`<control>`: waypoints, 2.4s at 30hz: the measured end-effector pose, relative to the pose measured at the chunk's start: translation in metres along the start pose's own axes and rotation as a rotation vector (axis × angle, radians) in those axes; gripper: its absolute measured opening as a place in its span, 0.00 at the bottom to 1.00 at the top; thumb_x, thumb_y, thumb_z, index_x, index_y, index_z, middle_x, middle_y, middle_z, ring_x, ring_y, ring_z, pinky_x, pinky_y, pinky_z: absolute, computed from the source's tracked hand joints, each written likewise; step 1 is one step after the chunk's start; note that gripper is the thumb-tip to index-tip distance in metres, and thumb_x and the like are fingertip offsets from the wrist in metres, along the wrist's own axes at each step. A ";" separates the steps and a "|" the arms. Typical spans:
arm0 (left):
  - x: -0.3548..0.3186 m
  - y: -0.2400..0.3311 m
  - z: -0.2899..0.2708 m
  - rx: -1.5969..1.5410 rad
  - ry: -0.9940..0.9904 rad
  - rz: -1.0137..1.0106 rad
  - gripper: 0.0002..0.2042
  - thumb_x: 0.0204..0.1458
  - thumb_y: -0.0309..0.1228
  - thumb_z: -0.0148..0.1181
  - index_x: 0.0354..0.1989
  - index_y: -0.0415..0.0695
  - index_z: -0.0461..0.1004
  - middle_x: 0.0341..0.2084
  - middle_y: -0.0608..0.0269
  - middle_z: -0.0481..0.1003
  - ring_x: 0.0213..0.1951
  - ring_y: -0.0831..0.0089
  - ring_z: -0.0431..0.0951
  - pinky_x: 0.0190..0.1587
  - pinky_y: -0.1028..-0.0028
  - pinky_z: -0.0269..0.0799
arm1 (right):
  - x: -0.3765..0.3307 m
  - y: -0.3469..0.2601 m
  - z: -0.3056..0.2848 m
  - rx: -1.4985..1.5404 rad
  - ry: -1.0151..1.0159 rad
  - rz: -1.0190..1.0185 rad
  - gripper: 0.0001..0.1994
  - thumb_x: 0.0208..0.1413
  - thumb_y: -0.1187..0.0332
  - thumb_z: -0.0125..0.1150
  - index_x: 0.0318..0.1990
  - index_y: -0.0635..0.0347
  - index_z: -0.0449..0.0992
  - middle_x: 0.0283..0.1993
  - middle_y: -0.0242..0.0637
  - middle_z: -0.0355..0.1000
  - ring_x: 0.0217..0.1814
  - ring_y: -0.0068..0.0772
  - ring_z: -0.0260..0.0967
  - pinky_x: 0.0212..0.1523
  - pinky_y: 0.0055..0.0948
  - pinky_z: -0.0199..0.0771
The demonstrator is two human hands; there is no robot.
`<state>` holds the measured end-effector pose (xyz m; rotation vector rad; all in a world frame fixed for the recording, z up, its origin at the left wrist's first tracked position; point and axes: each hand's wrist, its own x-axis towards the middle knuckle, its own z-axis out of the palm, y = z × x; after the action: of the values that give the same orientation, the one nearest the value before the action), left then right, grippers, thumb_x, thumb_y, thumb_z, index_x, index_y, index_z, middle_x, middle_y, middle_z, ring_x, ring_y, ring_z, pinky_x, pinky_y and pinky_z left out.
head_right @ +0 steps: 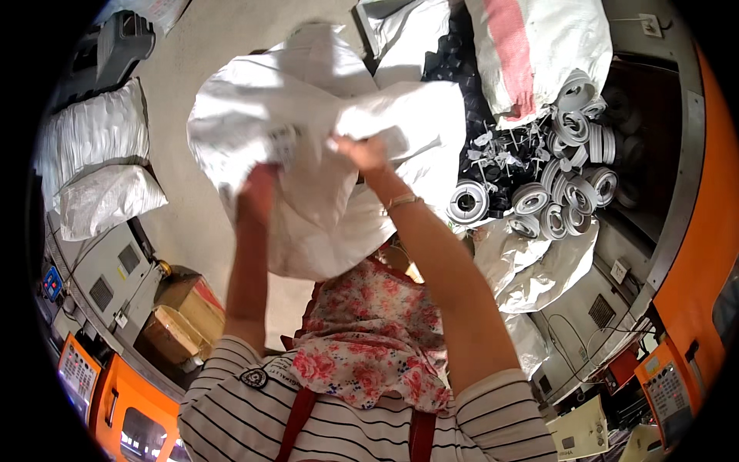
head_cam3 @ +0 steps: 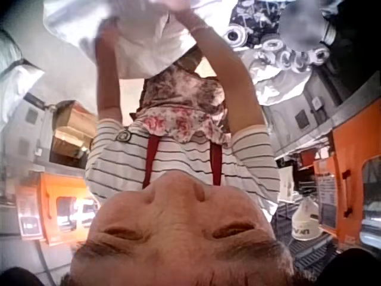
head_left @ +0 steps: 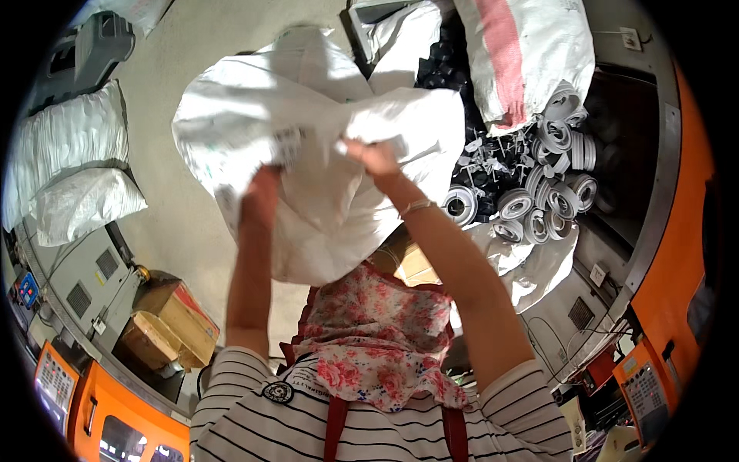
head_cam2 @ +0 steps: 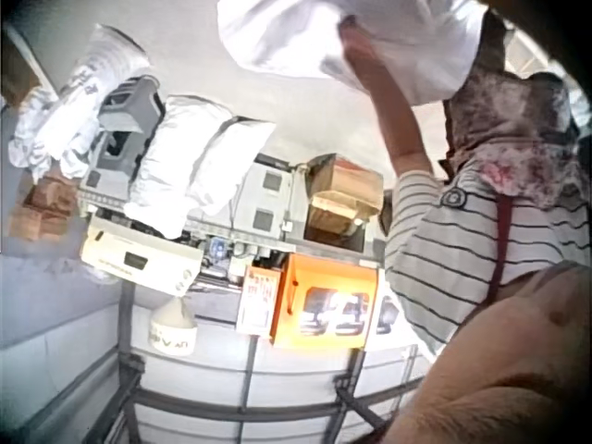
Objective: The person sits on the floor and assembles grey circular plastic parts by inserting black circular inserts into their centers. They pick up parts from a pile, fit the inserts, and place the assembled units into a large white sack.
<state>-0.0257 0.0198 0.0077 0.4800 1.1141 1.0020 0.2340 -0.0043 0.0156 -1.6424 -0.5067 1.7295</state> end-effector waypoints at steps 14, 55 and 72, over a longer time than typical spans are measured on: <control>0.125 0.090 0.120 0.279 0.058 0.337 0.34 0.60 0.56 0.38 0.67 0.45 0.44 0.66 0.60 0.47 0.63 0.61 0.52 0.59 0.55 0.55 | 0.044 -0.106 -0.103 -0.537 -0.042 -0.365 0.06 0.49 0.75 0.52 0.30 0.70 0.74 0.30 0.40 0.75 0.28 0.27 0.70 0.34 0.27 0.72; 0.117 -0.131 0.167 0.791 0.323 0.331 0.29 0.57 0.48 0.43 0.61 0.39 0.59 0.57 0.51 0.63 0.56 0.53 0.65 0.53 0.53 0.64 | -0.085 0.258 -0.135 -1.148 -0.504 -1.310 0.07 0.48 0.68 0.57 0.28 0.63 0.70 0.28 0.39 0.66 0.32 0.41 0.66 0.34 0.34 0.68; -0.157 -0.386 0.151 1.510 -0.430 0.367 0.21 0.46 0.45 0.60 0.30 0.34 0.77 0.32 0.40 0.76 0.37 0.50 0.77 0.43 0.63 0.71 | -0.357 0.467 -0.301 -1.085 -0.041 -0.642 0.14 0.56 0.61 0.56 0.42 0.64 0.74 0.35 0.50 0.72 0.37 0.53 0.71 0.38 0.42 0.73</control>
<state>0.2584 -0.2855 -0.1431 2.0467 1.2350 0.1233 0.4156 -0.6298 -0.0940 -1.7607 -1.9829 0.9960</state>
